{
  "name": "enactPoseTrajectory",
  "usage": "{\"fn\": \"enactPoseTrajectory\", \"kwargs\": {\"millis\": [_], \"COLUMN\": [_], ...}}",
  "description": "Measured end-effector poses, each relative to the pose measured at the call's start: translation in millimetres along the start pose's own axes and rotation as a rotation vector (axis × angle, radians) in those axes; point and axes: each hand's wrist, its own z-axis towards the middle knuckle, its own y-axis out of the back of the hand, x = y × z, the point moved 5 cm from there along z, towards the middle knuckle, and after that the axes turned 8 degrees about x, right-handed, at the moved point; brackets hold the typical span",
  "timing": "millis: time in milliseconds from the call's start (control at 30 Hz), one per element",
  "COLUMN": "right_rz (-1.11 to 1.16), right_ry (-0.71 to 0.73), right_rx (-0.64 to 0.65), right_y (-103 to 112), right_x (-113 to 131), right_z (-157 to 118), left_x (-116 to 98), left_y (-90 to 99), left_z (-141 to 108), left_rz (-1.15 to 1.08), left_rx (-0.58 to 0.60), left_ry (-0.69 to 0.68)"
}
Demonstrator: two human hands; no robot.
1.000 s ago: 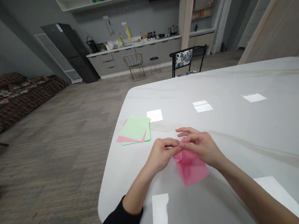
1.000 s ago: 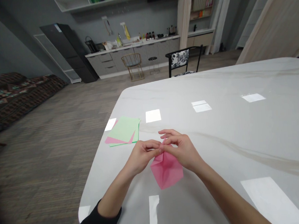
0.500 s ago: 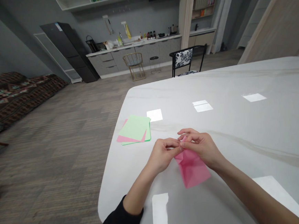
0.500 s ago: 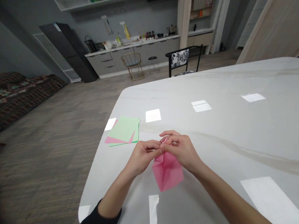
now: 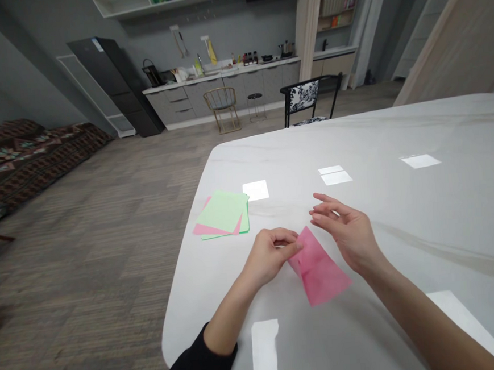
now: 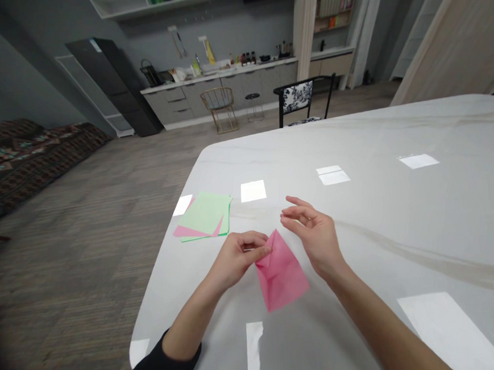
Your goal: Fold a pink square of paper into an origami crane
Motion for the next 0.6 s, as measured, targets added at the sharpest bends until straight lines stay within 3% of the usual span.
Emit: {"fn": "enactPoseTrajectory", "kwargs": {"millis": [133, 267, 600], "right_rz": [-0.141, -0.306, -0.049], "right_ry": [0.011, 0.01, -0.147], "right_rx": [0.158, 0.297, 0.279], "right_y": [-12.8, -23.4, -26.7], "right_x": [2.9, 2.8, -10.5], "right_z": [-2.8, -6.5, -10.2], "left_x": [-4.6, -4.7, -1.6], "left_y": [4.1, 2.8, -0.2], "left_z": [1.0, 2.0, 0.2], "left_rz": [0.002, -0.039, -0.029], "left_rx": [-0.064, -0.053, -0.01], "left_ry": [-0.038, -0.07, -0.09]}}
